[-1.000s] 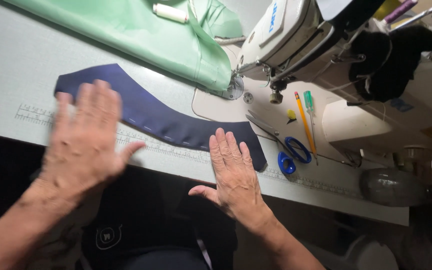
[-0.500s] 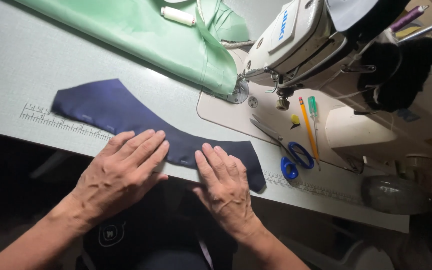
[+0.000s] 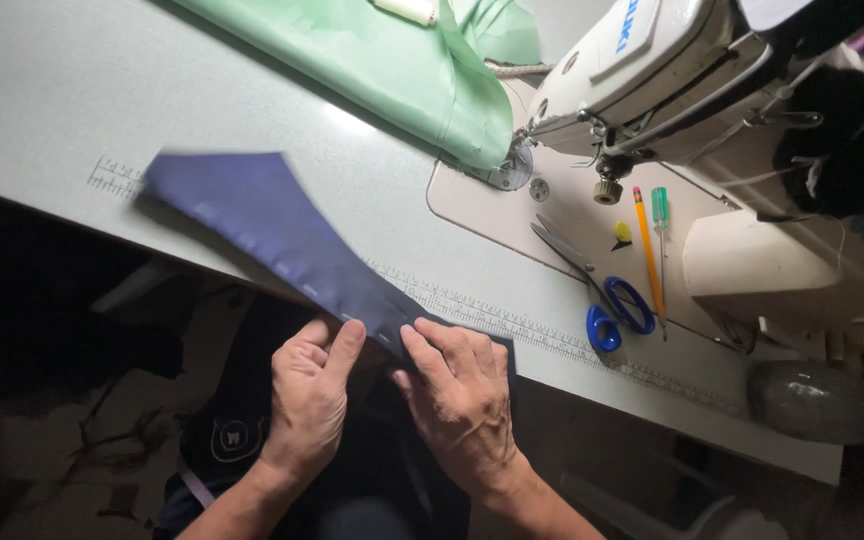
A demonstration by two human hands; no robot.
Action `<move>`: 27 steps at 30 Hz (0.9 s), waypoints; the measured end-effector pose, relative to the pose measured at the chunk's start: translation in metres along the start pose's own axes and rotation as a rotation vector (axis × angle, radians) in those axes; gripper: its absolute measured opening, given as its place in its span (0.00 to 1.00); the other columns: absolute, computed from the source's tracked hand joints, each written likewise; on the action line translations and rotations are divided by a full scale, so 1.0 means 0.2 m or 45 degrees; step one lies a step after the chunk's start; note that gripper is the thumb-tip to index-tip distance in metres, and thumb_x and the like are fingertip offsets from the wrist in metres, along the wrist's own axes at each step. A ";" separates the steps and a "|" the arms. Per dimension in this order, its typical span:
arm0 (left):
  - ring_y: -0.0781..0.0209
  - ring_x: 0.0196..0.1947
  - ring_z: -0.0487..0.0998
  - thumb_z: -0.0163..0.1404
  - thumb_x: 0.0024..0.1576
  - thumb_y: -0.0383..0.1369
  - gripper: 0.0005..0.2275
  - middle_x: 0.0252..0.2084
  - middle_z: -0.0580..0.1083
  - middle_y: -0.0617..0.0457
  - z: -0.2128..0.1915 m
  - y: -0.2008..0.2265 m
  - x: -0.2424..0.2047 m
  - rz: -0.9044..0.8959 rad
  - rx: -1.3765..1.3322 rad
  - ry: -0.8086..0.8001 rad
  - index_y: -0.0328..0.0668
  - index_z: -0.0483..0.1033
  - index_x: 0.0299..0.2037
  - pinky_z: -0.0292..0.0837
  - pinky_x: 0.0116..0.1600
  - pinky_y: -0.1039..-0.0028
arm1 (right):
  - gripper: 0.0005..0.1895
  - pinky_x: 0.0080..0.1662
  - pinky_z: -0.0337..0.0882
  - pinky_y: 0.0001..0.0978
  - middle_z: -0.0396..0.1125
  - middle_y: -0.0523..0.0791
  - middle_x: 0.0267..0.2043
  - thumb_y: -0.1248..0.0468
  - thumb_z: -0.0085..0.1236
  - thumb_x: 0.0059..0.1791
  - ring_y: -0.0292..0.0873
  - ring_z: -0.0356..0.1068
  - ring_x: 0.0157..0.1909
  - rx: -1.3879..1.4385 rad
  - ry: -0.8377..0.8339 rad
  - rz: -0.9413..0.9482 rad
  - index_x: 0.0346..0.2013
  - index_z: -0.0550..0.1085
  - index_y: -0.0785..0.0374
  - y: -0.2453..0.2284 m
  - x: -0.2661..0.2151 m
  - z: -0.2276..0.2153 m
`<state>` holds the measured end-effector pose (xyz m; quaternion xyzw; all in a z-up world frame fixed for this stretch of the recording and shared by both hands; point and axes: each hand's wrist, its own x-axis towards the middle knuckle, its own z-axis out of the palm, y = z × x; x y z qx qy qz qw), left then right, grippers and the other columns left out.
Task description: The person cuts a dark blue fabric piece using blue-handled scissors, trims the edges, and then uses a yellow chalk marker to draw lines on the fabric. The person then cuts along the marked lines and folds the fabric.
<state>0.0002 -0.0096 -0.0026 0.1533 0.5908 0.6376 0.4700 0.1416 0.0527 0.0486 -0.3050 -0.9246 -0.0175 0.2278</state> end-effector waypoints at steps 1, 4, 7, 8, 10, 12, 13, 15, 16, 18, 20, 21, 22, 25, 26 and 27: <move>0.76 0.25 0.65 0.53 0.63 0.33 0.11 0.25 0.69 0.63 0.02 0.01 0.00 -0.009 -0.173 0.027 0.42 0.74 0.26 0.61 0.32 0.82 | 0.17 0.46 0.67 0.40 0.71 0.46 0.52 0.56 0.63 0.52 0.48 0.71 0.46 0.128 -0.062 0.037 0.52 0.75 0.59 -0.01 0.00 -0.02; 0.74 0.27 0.68 0.52 0.62 0.28 0.03 0.26 0.71 0.58 0.06 0.05 -0.01 -0.085 -0.430 0.022 0.36 0.74 0.40 0.65 0.37 0.83 | 0.20 0.44 0.68 0.41 0.70 0.47 0.48 0.54 0.61 0.52 0.48 0.70 0.43 0.264 -0.136 0.075 0.53 0.74 0.62 -0.03 0.00 -0.04; 0.69 0.33 0.77 0.52 0.59 0.27 0.13 0.36 0.80 0.49 0.09 0.15 0.01 -0.181 -0.424 -0.020 0.28 0.79 0.52 0.73 0.45 0.82 | 0.16 0.42 0.66 0.40 0.71 0.46 0.43 0.53 0.59 0.53 0.47 0.68 0.40 0.355 -0.196 0.080 0.49 0.74 0.62 -0.05 0.02 -0.06; 0.68 0.40 0.79 0.53 0.58 0.27 0.12 0.45 0.83 0.46 0.09 0.19 0.02 -0.204 -0.335 -0.036 0.28 0.80 0.50 0.72 0.52 0.82 | 0.14 0.43 0.66 0.40 0.71 0.45 0.41 0.54 0.57 0.54 0.47 0.68 0.39 0.436 -0.243 0.084 0.45 0.73 0.60 -0.05 0.03 -0.06; 0.70 0.38 0.78 0.54 0.58 0.27 0.10 0.42 0.83 0.49 0.09 0.21 0.03 -0.173 -0.260 -0.058 0.30 0.82 0.47 0.72 0.50 0.82 | 0.11 0.44 0.69 0.37 0.72 0.45 0.39 0.57 0.60 0.52 0.46 0.70 0.39 0.557 -0.174 0.183 0.43 0.75 0.61 -0.05 0.05 -0.10; 0.72 0.35 0.78 0.55 0.59 0.28 0.08 0.39 0.83 0.52 0.08 0.21 0.02 -0.143 -0.186 -0.078 0.31 0.83 0.44 0.72 0.47 0.83 | 0.09 0.46 0.72 0.33 0.73 0.44 0.38 0.60 0.63 0.50 0.45 0.72 0.39 0.678 -0.107 0.282 0.40 0.76 0.61 -0.03 0.07 -0.13; 0.75 0.28 0.65 0.56 0.60 0.29 0.03 0.30 0.71 0.59 0.07 0.19 0.01 -0.154 -0.218 -0.072 0.39 0.77 0.35 0.59 0.36 0.83 | 0.18 0.38 0.72 0.33 0.73 0.41 0.40 0.47 0.56 0.48 0.42 0.73 0.37 0.666 -0.172 0.629 0.42 0.75 0.57 -0.02 0.08 -0.15; 0.79 0.20 0.53 0.58 0.61 0.29 0.11 0.20 0.59 0.67 0.09 0.18 -0.01 -0.171 -0.251 -0.063 0.47 0.70 0.26 0.46 0.24 0.84 | 0.29 0.31 0.72 0.32 0.73 0.38 0.43 0.35 0.49 0.46 0.39 0.75 0.35 0.647 -0.246 0.977 0.44 0.74 0.53 0.01 0.11 -0.14; 0.71 0.24 0.65 0.57 0.60 0.27 0.06 0.26 0.70 0.56 0.10 0.19 -0.02 -0.225 -0.373 -0.069 0.39 0.74 0.31 0.60 0.30 0.80 | 0.29 0.39 0.74 0.30 0.74 0.41 0.43 0.40 0.55 0.45 0.38 0.75 0.39 0.950 -0.347 1.019 0.47 0.74 0.59 0.03 0.13 -0.12; 0.64 0.27 0.78 0.56 0.59 0.25 0.03 0.32 0.82 0.45 0.13 0.22 -0.04 -0.277 -0.495 -0.077 0.31 0.79 0.35 0.75 0.36 0.76 | 0.29 0.46 0.76 0.27 0.75 0.44 0.42 0.45 0.60 0.44 0.38 0.75 0.43 1.253 -0.444 1.052 0.50 0.74 0.64 0.05 0.14 -0.09; 0.63 0.23 0.76 0.54 0.60 0.28 0.05 0.27 0.78 0.46 0.12 0.28 -0.07 -0.361 -0.409 -0.133 0.34 0.77 0.35 0.74 0.31 0.74 | 0.28 0.30 0.48 0.27 0.42 0.33 0.25 0.56 0.65 0.51 0.31 0.43 0.27 1.092 -0.343 0.934 0.21 0.52 0.52 0.06 0.12 -0.07; 0.63 0.23 0.76 0.54 0.60 0.28 0.05 0.27 0.78 0.46 0.12 0.29 -0.06 -0.355 -0.410 -0.134 0.34 0.77 0.35 0.74 0.31 0.74 | 0.28 0.30 0.48 0.27 0.42 0.33 0.25 0.56 0.65 0.51 0.31 0.43 0.27 1.092 -0.340 0.929 0.21 0.52 0.52 0.07 0.12 -0.06; 0.58 0.29 0.78 0.53 0.60 0.27 0.06 0.33 0.80 0.42 0.12 0.29 -0.06 -0.374 -0.530 -0.187 0.31 0.78 0.41 0.77 0.37 0.70 | 0.26 0.30 0.49 0.27 0.44 0.33 0.24 0.58 0.64 0.51 0.31 0.44 0.27 1.163 -0.342 0.900 0.20 0.54 0.52 0.07 0.12 -0.06; 0.51 0.41 0.81 0.51 0.58 0.26 0.13 0.44 0.81 0.35 0.12 0.30 -0.02 -0.413 -0.716 -0.266 0.25 0.77 0.51 0.77 0.51 0.66 | 0.20 0.30 0.53 0.26 0.50 0.33 0.23 0.60 0.62 0.52 0.30 0.49 0.27 1.292 -0.414 0.877 0.21 0.63 0.56 0.08 0.13 -0.10; 0.48 0.47 0.80 0.50 0.57 0.27 0.17 0.49 0.80 0.33 0.12 0.31 -0.01 -0.437 -0.781 -0.292 0.22 0.75 0.54 0.75 0.58 0.64 | 0.16 0.30 0.55 0.25 0.55 0.33 0.23 0.59 0.61 0.52 0.30 0.52 0.27 1.350 -0.482 0.884 0.22 0.69 0.58 0.08 0.13 -0.12; 0.48 0.47 0.80 0.50 0.57 0.27 0.17 0.49 0.80 0.33 0.13 0.32 -0.01 -0.438 -0.781 -0.292 0.22 0.75 0.54 0.75 0.58 0.64 | 0.16 0.30 0.55 0.25 0.55 0.33 0.23 0.59 0.61 0.52 0.30 0.52 0.27 1.350 -0.483 0.886 0.22 0.69 0.58 0.09 0.13 -0.12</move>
